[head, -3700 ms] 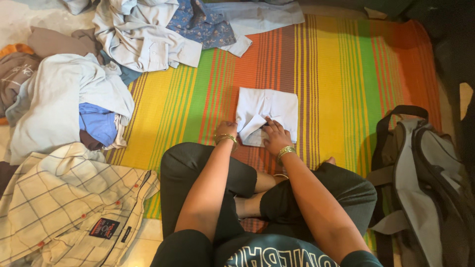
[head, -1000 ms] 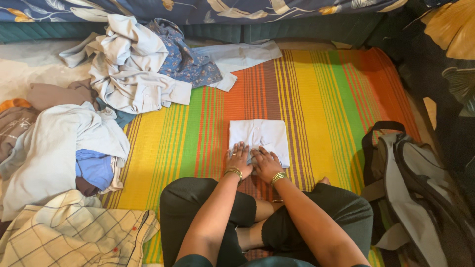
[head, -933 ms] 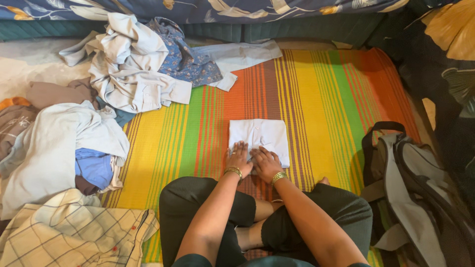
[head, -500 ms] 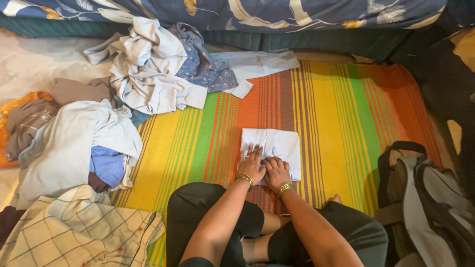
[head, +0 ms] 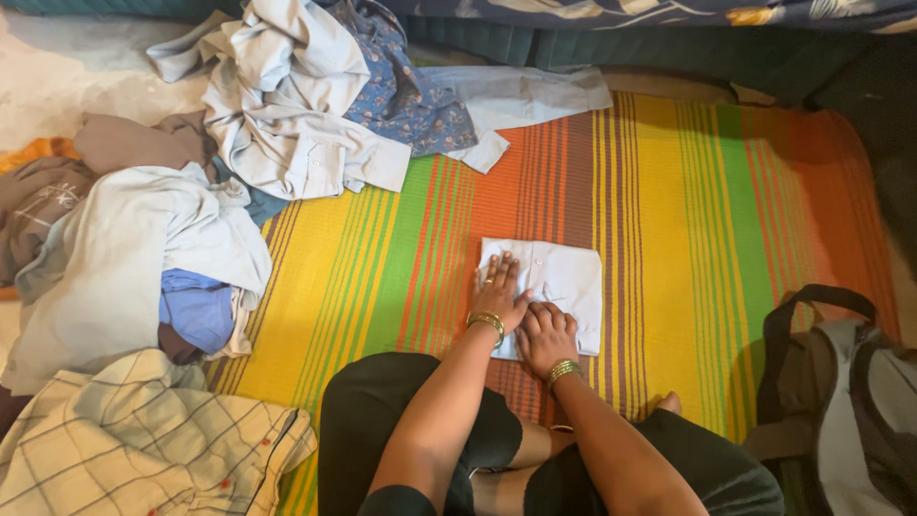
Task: The person folds a shirt by hand on a mat on the floor and places it into a backpack.
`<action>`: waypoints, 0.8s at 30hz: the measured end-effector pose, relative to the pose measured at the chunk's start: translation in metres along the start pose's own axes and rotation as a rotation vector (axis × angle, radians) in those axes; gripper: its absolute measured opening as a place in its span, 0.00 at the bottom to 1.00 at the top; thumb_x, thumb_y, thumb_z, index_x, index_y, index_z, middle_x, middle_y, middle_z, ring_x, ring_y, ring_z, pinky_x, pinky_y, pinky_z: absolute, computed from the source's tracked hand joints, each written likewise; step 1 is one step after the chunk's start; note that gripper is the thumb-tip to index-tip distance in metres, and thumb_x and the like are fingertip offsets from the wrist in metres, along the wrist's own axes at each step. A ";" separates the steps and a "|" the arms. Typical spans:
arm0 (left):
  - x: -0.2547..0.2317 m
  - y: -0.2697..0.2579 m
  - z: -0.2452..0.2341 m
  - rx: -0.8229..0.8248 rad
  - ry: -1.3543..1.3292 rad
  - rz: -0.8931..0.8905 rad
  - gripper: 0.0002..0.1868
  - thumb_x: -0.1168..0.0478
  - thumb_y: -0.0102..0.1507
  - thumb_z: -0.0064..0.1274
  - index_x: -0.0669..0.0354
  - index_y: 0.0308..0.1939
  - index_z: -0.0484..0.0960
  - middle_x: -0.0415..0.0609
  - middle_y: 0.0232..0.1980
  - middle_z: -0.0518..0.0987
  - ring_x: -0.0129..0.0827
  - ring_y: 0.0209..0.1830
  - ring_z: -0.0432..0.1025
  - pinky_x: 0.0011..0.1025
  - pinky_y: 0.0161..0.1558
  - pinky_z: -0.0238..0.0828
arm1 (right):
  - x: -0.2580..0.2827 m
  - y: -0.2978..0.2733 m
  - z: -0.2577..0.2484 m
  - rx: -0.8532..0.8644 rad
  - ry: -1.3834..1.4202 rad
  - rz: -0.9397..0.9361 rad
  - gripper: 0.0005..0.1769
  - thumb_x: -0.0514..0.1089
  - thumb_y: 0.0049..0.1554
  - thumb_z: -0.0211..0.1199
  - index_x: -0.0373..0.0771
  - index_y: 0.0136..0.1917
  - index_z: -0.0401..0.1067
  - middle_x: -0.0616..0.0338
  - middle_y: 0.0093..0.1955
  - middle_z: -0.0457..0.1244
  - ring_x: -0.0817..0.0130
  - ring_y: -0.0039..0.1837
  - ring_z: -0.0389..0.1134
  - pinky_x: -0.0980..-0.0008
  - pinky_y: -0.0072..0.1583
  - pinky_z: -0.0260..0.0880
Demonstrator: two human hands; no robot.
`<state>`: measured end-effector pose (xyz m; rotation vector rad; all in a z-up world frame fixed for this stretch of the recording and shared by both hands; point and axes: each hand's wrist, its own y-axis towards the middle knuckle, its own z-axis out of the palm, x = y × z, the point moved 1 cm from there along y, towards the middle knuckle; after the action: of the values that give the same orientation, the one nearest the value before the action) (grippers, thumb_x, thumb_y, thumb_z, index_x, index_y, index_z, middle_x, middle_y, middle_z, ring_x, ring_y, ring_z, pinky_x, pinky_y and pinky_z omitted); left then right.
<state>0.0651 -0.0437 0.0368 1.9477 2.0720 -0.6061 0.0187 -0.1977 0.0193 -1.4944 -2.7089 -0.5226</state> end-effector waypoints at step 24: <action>0.028 0.053 -0.046 -0.029 0.098 -0.383 0.41 0.30 0.67 0.23 0.38 0.81 0.44 0.44 0.85 0.33 0.49 0.84 0.23 0.58 0.75 0.14 | 0.003 0.007 -0.009 0.041 0.021 0.019 0.25 0.56 0.58 0.55 0.51 0.67 0.67 0.62 0.68 0.60 0.60 0.72 0.55 0.48 0.69 0.49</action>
<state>0.1199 0.0033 0.0585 1.6021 2.5245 -0.5553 0.0216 -0.1944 0.0300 -1.4952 -2.6696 -0.4756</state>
